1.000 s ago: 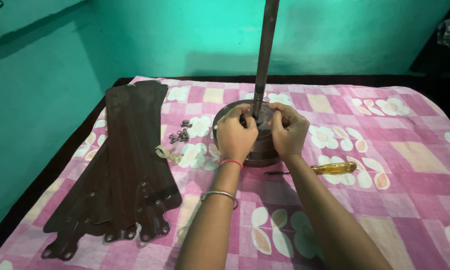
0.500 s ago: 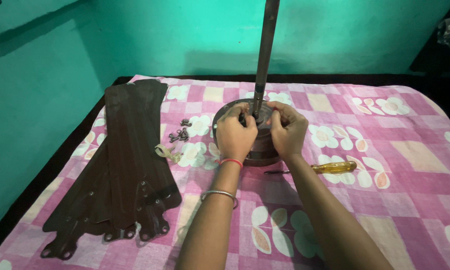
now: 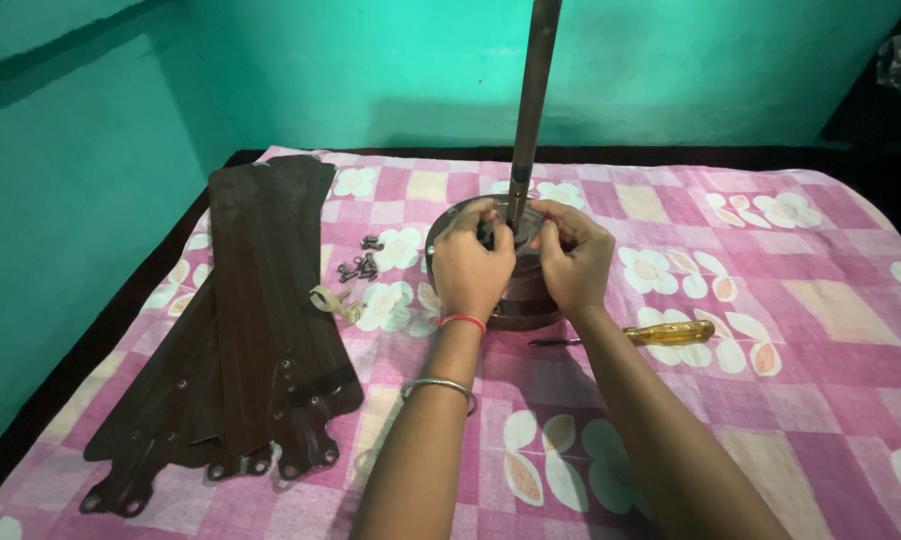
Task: The person removes a fan blade from the motor housing, then uses a screwdriver to loosen and remove a plastic clamp and several screws from the fan's central hub. They separate the motor housing into two halves, exposing the internal components, and place the parts on the table.
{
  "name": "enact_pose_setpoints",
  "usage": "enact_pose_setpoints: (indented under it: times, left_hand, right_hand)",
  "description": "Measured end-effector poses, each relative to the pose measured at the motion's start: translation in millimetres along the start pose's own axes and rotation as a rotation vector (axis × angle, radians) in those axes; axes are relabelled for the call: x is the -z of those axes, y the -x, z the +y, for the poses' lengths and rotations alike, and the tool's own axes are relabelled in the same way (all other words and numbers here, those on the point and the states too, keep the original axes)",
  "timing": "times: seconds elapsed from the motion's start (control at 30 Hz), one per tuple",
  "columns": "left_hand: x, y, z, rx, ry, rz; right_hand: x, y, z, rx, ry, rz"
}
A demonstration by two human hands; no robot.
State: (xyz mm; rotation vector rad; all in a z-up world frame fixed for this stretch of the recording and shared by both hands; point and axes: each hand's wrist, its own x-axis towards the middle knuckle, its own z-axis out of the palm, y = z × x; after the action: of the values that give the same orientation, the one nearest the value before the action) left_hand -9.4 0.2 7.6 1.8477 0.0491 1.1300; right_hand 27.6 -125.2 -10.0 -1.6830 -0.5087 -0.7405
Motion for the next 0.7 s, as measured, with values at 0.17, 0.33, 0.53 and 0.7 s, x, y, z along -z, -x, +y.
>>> enact_pose_setpoints:
  times: [0.17, 0.33, 0.53, 0.7]
  left_hand:
    - [-0.2, 0.0, 0.5, 0.02, -0.005, -0.008]
    - [-1.7, 0.2, -0.2, 0.041, -0.01, 0.0]
    - [-4.1, -0.1, -5.0, 0.004, 0.001, 0.023]
    - [-4.1, 0.3, -5.8, 0.002, 0.007, 0.02]
  right_hand:
    - [-0.4, -0.5, 1.7, 0.039, -0.029, -0.008]
    - [0.6, -0.4, 2.0, 0.024, -0.026, -0.026]
    - [0.4, -0.2, -1.0, 0.039, -0.011, -0.04]
    - [0.6, 0.3, -4.5, 0.003, -0.019, -0.046]
